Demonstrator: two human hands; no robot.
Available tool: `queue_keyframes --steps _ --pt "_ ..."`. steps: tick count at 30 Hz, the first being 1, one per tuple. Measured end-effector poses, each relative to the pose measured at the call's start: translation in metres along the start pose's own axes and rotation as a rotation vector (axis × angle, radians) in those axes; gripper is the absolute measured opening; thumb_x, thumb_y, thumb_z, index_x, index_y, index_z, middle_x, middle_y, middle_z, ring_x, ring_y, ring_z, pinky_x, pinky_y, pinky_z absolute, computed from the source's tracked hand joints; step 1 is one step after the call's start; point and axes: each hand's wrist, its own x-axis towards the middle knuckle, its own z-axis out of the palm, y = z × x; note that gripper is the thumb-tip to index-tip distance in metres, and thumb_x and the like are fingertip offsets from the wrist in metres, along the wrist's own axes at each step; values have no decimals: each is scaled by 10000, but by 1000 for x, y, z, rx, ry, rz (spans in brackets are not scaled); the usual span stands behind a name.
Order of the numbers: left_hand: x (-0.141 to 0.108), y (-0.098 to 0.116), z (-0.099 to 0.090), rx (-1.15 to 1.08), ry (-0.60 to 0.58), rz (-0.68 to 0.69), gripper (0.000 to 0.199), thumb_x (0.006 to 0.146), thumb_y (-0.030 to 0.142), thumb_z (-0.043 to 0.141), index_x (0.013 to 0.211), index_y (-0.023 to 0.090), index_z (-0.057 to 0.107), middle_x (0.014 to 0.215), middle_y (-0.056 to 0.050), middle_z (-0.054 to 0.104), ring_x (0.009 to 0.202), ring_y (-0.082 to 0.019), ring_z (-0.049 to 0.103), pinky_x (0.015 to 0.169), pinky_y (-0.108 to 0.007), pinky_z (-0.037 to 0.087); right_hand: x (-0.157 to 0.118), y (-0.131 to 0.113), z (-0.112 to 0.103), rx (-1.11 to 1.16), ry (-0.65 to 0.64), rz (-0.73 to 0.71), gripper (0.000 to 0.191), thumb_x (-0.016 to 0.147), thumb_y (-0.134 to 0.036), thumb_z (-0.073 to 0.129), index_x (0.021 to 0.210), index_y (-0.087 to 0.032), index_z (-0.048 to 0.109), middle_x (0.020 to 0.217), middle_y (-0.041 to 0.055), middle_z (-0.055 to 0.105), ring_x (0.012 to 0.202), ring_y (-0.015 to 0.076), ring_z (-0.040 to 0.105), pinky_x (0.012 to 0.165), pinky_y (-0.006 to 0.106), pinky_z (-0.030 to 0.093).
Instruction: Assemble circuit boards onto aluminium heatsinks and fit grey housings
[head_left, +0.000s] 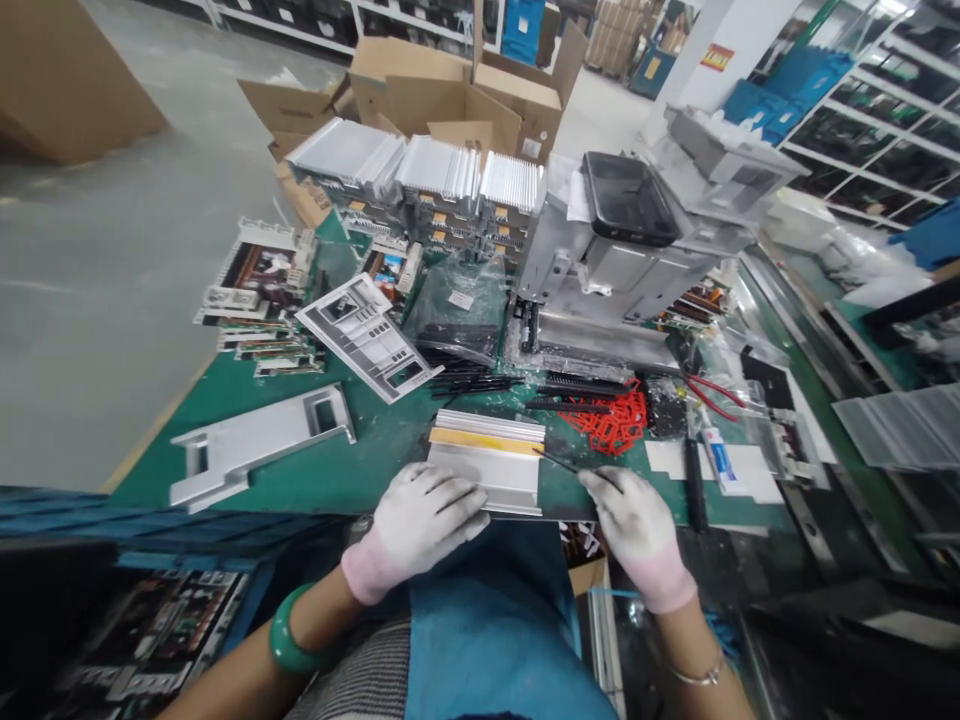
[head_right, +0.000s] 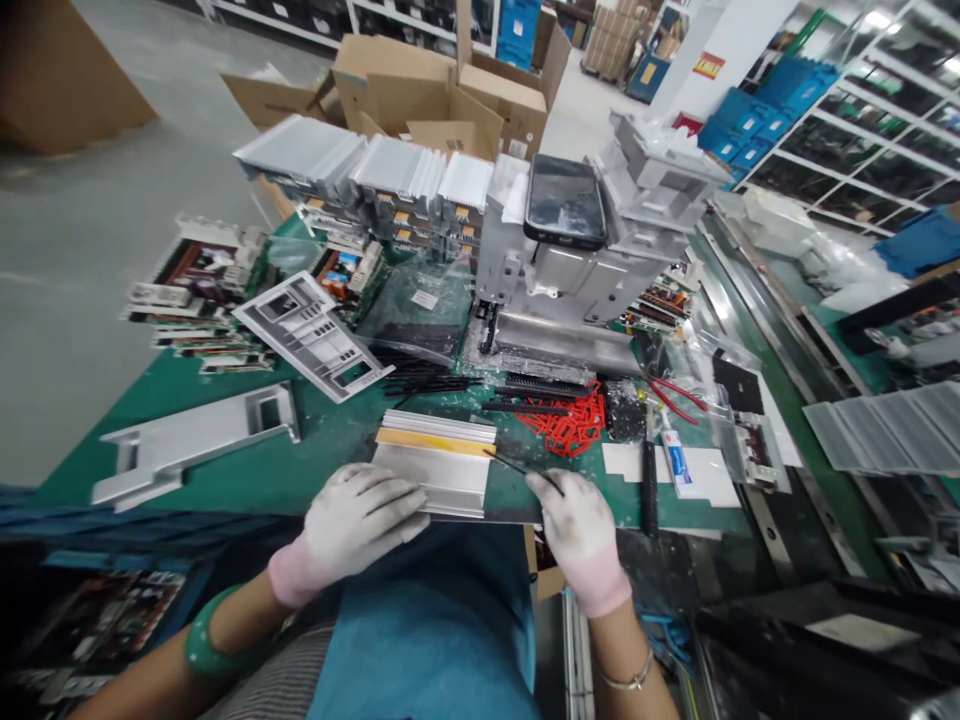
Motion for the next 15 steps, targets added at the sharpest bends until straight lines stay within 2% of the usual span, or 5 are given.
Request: queue_keyframes --steps 3,6,15 --pt "1 1 -4 16 46 -9 130 896 355 616 876 253 692 806 22 741 747 -164 655 758 -342 444 -12 8 2 68 51 88 302 934 -121 442 1085 -231 678 987 74 668 883 200 627 771 331 508" --pt "3 2 -9 20 75 -5 94 885 335 632 882 262 691 796 25 739 744 -163 660 749 -334 454 -18 8 3 206 95 90 253 935 -140 466 1045 -223 678 979 73 668 895 196 627 784 339 510" --pt "1 3 0 -15 9 20 71 883 282 625 891 260 692 831 30 746 757 -164 666 751 -337 468 -22 7 -1 243 -1 33 283 896 -78 459 992 -213 688 941 64 675 919 200 622 820 353 485"
